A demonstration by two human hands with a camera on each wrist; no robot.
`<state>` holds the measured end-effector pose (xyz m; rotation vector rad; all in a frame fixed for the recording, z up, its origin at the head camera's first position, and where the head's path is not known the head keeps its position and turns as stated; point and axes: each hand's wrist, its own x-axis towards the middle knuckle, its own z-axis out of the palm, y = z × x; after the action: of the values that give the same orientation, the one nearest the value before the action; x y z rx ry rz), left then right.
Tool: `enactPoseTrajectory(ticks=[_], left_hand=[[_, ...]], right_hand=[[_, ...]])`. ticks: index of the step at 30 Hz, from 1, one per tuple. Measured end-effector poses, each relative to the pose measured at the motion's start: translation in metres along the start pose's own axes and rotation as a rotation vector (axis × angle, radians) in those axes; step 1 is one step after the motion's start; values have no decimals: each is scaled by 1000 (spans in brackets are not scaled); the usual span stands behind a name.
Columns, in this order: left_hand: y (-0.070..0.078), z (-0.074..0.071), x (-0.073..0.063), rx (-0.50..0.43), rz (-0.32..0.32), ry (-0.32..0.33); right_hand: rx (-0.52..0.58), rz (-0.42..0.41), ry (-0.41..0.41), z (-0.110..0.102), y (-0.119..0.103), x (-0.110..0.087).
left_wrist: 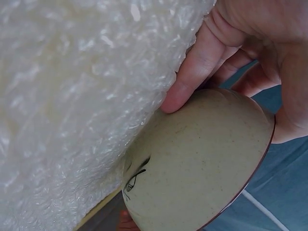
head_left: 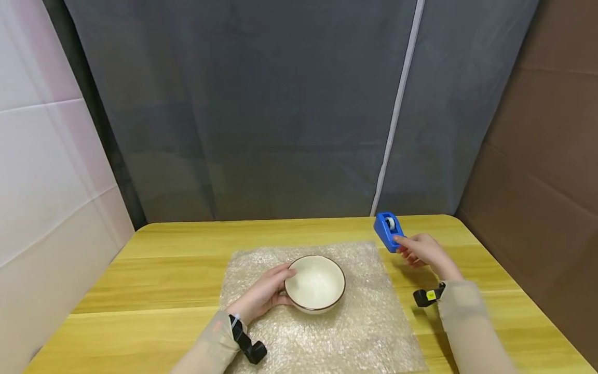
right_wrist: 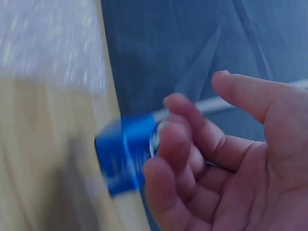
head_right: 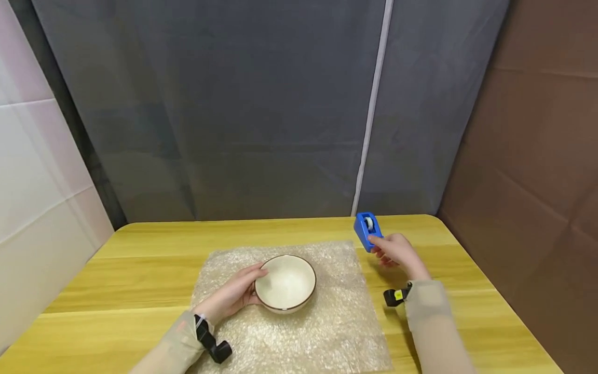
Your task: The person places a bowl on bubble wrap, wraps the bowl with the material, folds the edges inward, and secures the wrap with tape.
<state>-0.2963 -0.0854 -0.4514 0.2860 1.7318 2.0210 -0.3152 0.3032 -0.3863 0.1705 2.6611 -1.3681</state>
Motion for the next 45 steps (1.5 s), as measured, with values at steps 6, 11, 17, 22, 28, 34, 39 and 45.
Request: enactPoseTrajectory(ticks=[6,11,17,22,28,34,39,45], left_hand=[[1,-1,-2,-5,11,12],[-3,6,-5,-10,-13,7],[0,12,-6,-14,7,-11],[3,13,-5,-8,12,-14],[3,11,-5,-11,6,-18],[1,10,-4,-23,-2,-13],[0,10,-4,-26,-7,-19],[2,8,-4,-19,-5,-11]], right_hand=[[-112,-73,-10,29,-20,22],[-237,-134,-45,43,-16,26],[-275,-143,-47,45,-14,23],[-243,-140,-56,43,-14,21],[-143,-119,-84,47,-14,22],[-81,-94,-73,50,-13,23],[3,-75,-36,47,-11,26],[119,-39,-25,43,-13,30]])
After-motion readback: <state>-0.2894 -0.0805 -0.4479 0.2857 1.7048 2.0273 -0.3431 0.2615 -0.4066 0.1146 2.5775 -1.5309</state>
